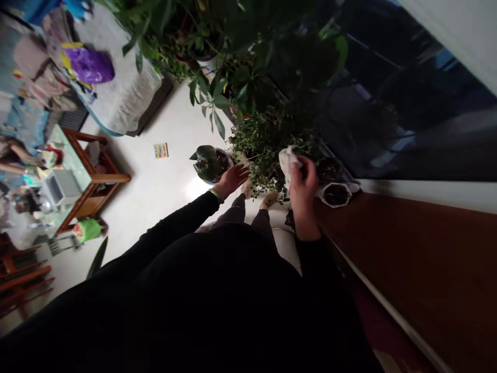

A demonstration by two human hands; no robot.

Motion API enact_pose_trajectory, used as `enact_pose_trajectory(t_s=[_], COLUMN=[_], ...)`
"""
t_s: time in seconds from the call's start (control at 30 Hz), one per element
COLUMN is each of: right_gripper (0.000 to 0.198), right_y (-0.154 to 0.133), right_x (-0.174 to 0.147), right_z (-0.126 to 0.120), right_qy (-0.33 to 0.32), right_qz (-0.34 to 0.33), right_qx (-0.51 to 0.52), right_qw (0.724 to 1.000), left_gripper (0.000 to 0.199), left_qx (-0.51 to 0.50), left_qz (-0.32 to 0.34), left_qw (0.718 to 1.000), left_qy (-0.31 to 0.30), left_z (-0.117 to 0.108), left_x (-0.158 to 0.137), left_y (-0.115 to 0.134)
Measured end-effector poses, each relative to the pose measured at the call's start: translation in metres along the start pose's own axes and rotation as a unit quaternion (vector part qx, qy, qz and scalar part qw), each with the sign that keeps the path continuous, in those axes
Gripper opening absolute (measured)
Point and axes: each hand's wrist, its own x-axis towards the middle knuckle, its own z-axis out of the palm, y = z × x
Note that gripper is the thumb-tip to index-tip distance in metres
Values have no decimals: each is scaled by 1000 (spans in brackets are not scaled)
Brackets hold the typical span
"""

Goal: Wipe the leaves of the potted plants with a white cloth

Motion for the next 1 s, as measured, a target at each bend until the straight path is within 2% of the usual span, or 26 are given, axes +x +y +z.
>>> enact_pose_trajectory(t_s=[0.1, 0.2, 0.27, 0.37, 0.43, 0.5, 0.63, 0.7, 0.8, 0.87, 1.0], right_gripper=[35, 37, 38, 34, 32, 33, 37, 37, 35, 34, 36], right_y=[-20, -18, -9, -1, -5, -14, -25, -26, -28, -33, -46], right_x=[11, 12, 7, -5, -7, -1, 21, 24, 14, 5, 6], right_z=[48, 84, 90, 79, 68, 63, 80, 91, 100, 100, 108], right_qy=[-110, -197, -241, -297, -306, -286, -248, -279, -376, -399, -307], right_qz=[-93, -143, -143, -151, -159, -163, -160, -144, -121, -118, -146], right_qx=[-68, -149, -197, -226, -220, -213, -245, -273, -265, -241, -258], right_qw=[987, 958, 939, 915, 913, 920, 923, 909, 880, 877, 904], left_gripper=[31, 28, 25, 25, 23, 23, 20, 18, 14, 13, 5], left_qx=[-29, -53, -69, -92, -108, -127, -157, -163, -151, -134, -90], left_qz=[4, -8, -17, -26, -35, -46, -57, -55, -43, -23, 50], left_qw=[999, 997, 995, 993, 992, 989, 984, 984, 987, 991, 995], left_qy=[-35, -64, -73, -66, -56, -53, -56, -52, -33, -16, 4], left_z=[8, 11, 8, -2, -8, -9, 1, 4, -3, -13, -27], left_x=[10, 11, 9, 8, 11, 18, 37, 44, 50, 51, 60], left_y=[-2, -7, -11, -14, -13, -9, 0, 1, -3, -6, -2])
